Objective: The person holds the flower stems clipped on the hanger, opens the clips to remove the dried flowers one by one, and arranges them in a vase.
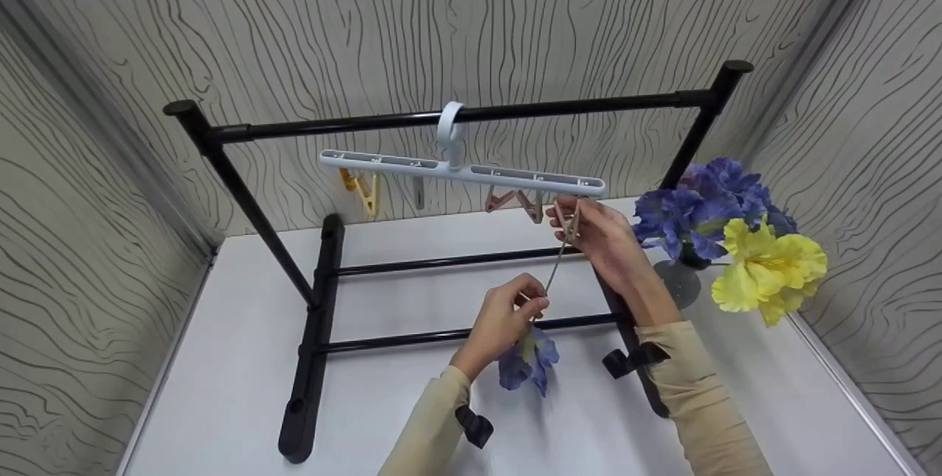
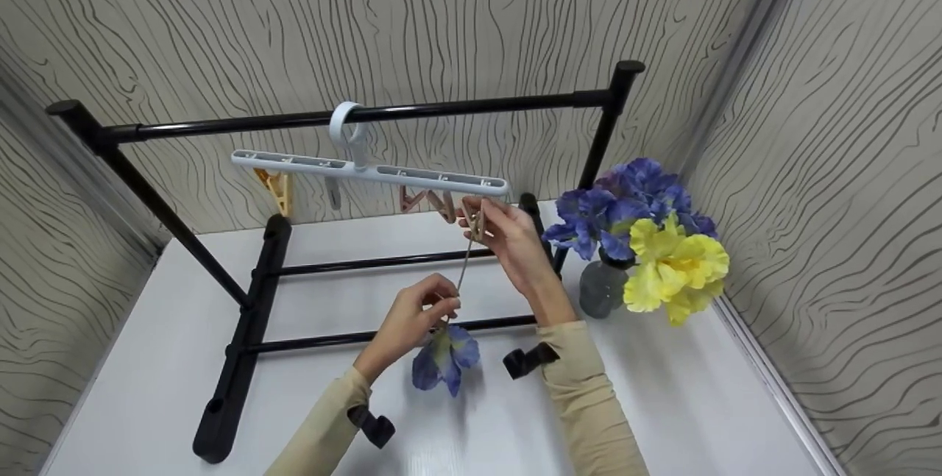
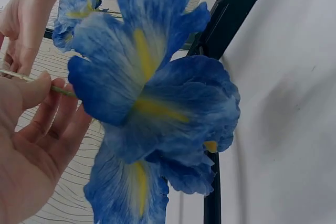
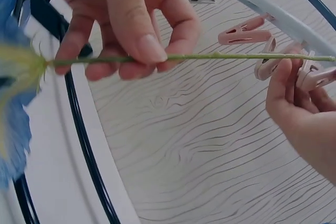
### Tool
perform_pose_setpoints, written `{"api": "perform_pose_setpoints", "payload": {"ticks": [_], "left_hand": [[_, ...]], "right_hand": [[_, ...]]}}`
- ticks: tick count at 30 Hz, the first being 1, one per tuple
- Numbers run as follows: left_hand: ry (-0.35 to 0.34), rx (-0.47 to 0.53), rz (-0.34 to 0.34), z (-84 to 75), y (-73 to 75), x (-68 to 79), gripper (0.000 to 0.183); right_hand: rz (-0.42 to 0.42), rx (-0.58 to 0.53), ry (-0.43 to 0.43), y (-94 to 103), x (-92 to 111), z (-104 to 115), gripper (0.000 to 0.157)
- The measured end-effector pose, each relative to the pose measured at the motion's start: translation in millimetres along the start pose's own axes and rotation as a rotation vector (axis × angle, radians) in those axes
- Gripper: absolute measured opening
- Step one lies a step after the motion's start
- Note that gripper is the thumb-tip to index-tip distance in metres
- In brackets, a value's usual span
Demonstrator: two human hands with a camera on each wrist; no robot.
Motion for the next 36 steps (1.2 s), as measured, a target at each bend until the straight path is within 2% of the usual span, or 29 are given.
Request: {"api": "perform_pose_setpoints", "payload": {"ticks": [3, 6, 8, 10, 12, 14, 16, 18, 22, 26, 31, 36], "left_hand": [[0.009, 0.004, -0.004, 1.6, 1.4, 0.2, 0.003], [0.016, 0.007, -0.005, 2.8, 3.2, 0.6, 0.005], [0.021, 0.008, -0.008, 3.1, 5.0, 0.9, 0.005], [0.026, 0.008, -0.013, 3.5, 6.7, 1.1, 0.005], [0.028, 0.007, -0.019, 4.0, 8.2, 1.0, 0.004], [0.032, 0.001, -0.022, 4.5, 9.4, 1.0, 0.004], [0.030, -0.013, -0.023, 5.5, 10.4, 0.9, 0.005], [0.027, -0.028, -0.020, 6.4, 11.5, 0.6, 0.005], [0.019, -0.061, -0.017, 7.4, 14.4, 0.7, 0.005], [0.014, -0.110, -0.022, 7.8, 17.2, 1.2, 0.004], [0.013, -0.224, -0.037, 8.1, 18.8, 2.5, 0.005], [-0.009, -0.380, -0.076, 7.8, 19.0, 3.5, 0.004]], "right_hand": [[-0.150, 0.233, 0.044, 0.5, 2, 3, 0.028], [-0.274, 0.506, 0.148, -0.8, 7, 8, 0.030], [-0.328, 0.725, 0.305, -4.0, 12, 13, 0.025], [-0.346, 0.954, 0.526, -9.6, 18, 17, 0.018], [-0.333, 1.154, 0.747, -17.0, 24, 20, 0.017], [-0.252, 1.291, 0.924, -24.8, 28, 20, 0.020], [-0.144, 1.387, 1.005, -30.8, 31, 18, 0.023], [-0.052, 1.471, 1.040, -35.7, 33, 16, 0.024], [0.102, 1.623, 1.031, -41.0, 35, 12, 0.024], [0.229, 1.756, 0.943, -44.4, 36, 6, 0.020], [0.316, 1.870, 0.789, -47.5, 39, 1, 0.019], [0.364, 1.964, 0.563, -51.2, 42, -3, 0.019]]}}
Point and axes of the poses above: each hand's wrist, its own x-axis away from the middle knuckle, its own y-axis out of the back of the hand, z = x × y, the point moved 4 cm from there along -x, towards the middle knuckle, and after that the axes turned 1 degree about -y, right-handed, at the moved point
